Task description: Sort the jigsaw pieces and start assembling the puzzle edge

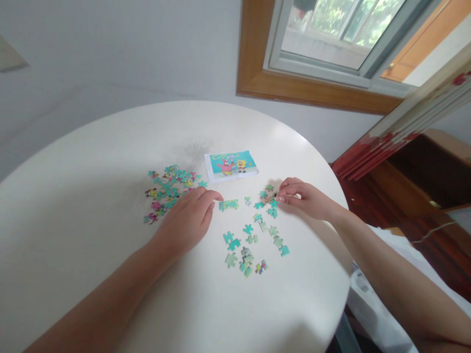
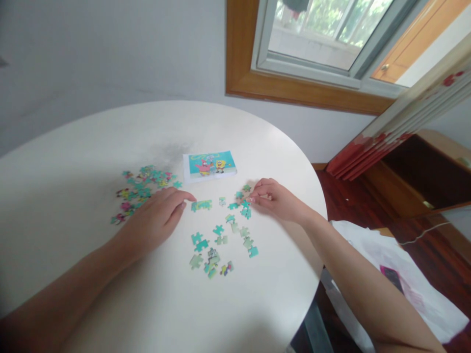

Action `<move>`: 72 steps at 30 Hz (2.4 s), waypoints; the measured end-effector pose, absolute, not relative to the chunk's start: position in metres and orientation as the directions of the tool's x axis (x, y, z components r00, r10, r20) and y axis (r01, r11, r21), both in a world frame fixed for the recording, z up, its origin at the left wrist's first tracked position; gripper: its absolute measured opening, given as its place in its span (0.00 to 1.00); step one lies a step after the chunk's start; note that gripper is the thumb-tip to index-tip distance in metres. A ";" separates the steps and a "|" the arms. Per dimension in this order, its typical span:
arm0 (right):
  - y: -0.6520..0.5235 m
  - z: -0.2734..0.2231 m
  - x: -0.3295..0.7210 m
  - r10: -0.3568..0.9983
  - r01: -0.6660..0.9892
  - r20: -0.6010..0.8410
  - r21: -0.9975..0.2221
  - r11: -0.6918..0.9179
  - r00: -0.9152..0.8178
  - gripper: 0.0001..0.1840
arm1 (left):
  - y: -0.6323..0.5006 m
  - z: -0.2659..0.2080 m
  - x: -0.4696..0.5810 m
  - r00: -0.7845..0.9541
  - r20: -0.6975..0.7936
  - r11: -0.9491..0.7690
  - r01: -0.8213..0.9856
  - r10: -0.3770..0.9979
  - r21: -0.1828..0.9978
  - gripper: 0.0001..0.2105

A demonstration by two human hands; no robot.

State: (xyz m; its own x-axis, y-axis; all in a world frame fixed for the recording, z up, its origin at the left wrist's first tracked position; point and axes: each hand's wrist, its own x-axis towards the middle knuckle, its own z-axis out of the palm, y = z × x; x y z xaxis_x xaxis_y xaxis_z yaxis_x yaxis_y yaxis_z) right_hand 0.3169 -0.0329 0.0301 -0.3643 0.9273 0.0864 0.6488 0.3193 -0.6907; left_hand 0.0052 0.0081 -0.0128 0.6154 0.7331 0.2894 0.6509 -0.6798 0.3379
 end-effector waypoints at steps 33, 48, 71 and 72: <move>-0.106 0.038 0.259 0.667 0.636 0.041 -0.264 0.725 -0.744 0.18 | 0.005 -0.009 0.007 0.601 0.265 -0.656 0.670 0.754 0.347 0.13; -0.126 0.024 0.261 0.704 0.689 0.111 -0.149 0.710 -0.701 0.22 | 0.005 -0.009 0.007 0.601 0.255 -0.651 0.670 0.757 0.357 0.13; -0.126 0.027 0.268 0.742 0.728 0.109 -0.144 0.670 -0.662 0.23 | 0.002 -0.008 0.008 0.595 0.239 -0.640 0.686 0.767 0.346 0.14; -0.127 0.026 0.266 0.740 0.728 0.102 -0.136 0.672 -0.665 0.23 | 0.002 -0.008 0.008 0.596 0.238 -0.640 0.686 0.767 0.346 0.14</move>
State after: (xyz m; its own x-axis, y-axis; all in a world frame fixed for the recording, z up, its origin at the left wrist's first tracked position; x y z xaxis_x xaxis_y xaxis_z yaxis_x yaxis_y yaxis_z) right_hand 0.2662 -0.1270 0.0258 -0.6646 0.7402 0.1016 0.7277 0.6722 -0.1364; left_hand 0.0077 0.0018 -0.0076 0.5958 0.7671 0.2379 0.6860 -0.6401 0.3458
